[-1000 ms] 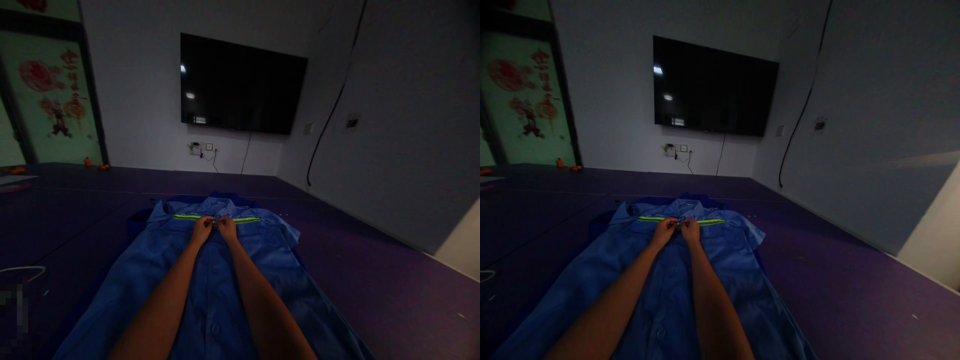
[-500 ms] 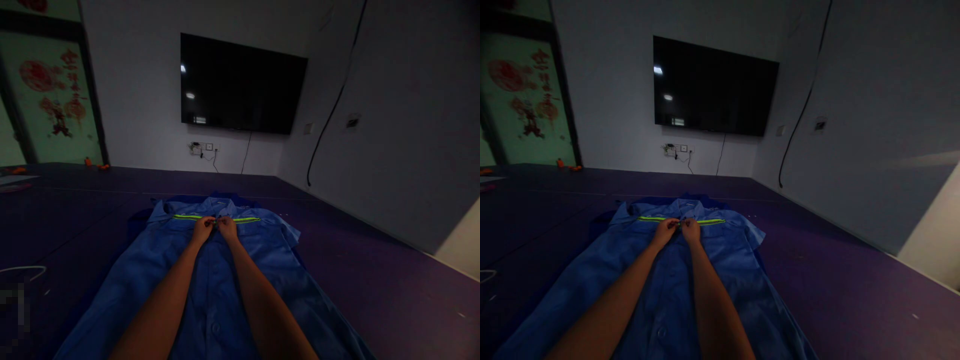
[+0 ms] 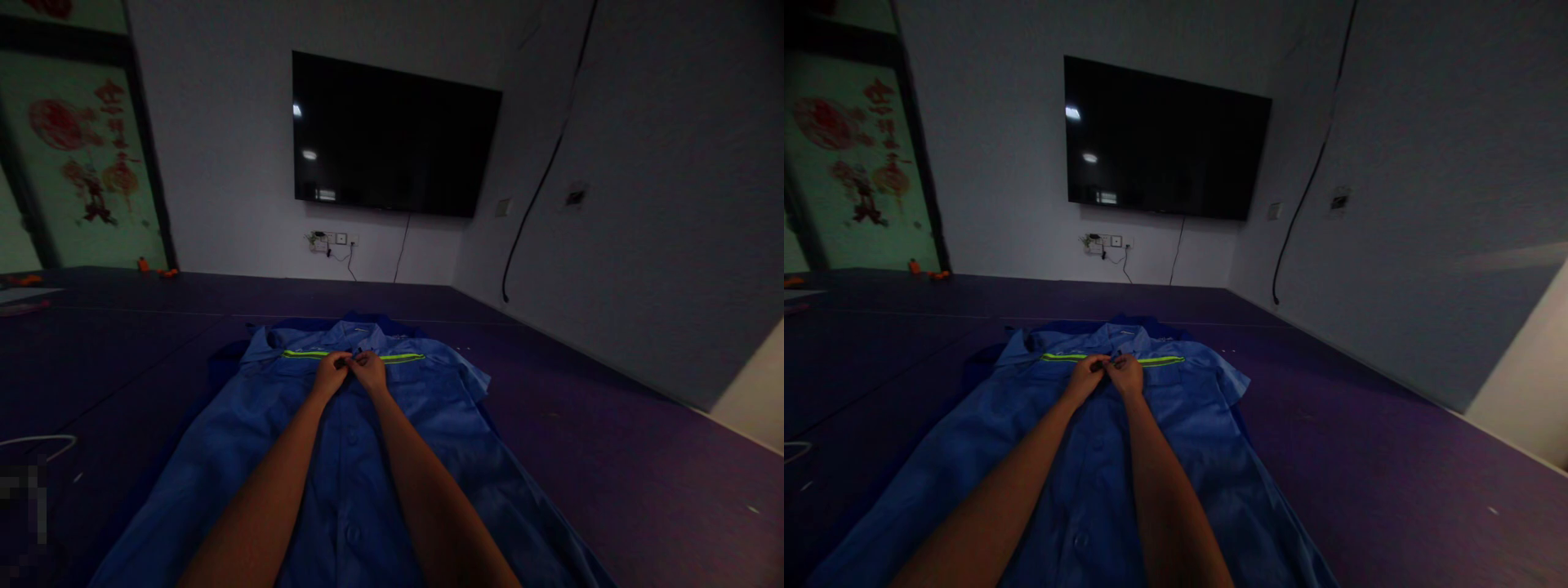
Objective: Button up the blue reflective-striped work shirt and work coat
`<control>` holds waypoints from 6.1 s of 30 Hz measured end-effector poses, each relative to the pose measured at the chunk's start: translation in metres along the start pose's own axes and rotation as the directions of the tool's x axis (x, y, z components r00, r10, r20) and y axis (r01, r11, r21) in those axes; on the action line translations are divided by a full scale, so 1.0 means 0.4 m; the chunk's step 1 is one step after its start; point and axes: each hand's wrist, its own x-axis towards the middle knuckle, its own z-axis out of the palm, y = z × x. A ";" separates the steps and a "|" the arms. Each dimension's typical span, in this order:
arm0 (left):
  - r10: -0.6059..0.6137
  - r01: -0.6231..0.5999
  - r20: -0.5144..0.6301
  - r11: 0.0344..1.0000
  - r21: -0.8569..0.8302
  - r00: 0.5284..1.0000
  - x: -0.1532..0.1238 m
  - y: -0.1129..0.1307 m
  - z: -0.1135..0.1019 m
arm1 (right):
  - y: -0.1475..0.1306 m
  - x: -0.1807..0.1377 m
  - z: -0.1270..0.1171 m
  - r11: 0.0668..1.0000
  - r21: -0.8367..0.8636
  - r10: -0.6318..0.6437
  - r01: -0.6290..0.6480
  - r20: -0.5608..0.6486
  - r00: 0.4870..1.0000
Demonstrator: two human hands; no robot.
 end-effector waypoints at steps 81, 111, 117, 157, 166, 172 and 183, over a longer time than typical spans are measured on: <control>0.126 -0.135 0.118 0.989 0.067 0.985 0.003 -0.021 0.007 | -0.009 -0.006 -0.011 0.984 -0.156 -0.091 0.084 -0.036 0.995; 0.143 -0.159 0.187 0.985 0.074 0.972 0.008 -0.028 0.009 | 0.010 0.005 -0.005 0.930 -0.356 -0.084 0.090 0.033 0.996; 0.140 -0.153 0.180 0.987 0.059 0.974 0.004 -0.023 0.008 | 0.005 0.002 -0.008 0.929 -0.362 -0.063 0.074 0.042 0.997; 0.013 -0.010 0.084 0.999 -0.036 0.996 -0.004 -0.007 0.010 | -0.004 0.003 -0.014 0.975 -0.202 -0.098 0.089 -0.036 0.995; 0.016 -0.014 0.082 1.000 -0.021 0.996 -0.004 -0.003 0.009 | 0.023 0.018 0.001 0.991 -0.111 -0.085 0.072 -0.116 0.990; 0.007 -0.006 0.023 1.000 -0.028 1.000 -0.004 0.005 0.013 | 0.040 0.033 -0.002 0.996 0.067 -0.053 0.065 -0.173 0.984; -0.068 0.093 -0.184 0.987 0.129 0.981 -0.013 -0.002 -0.017 | 0.047 0.013 0.008 0.924 0.369 0.093 -0.103 0.045 0.995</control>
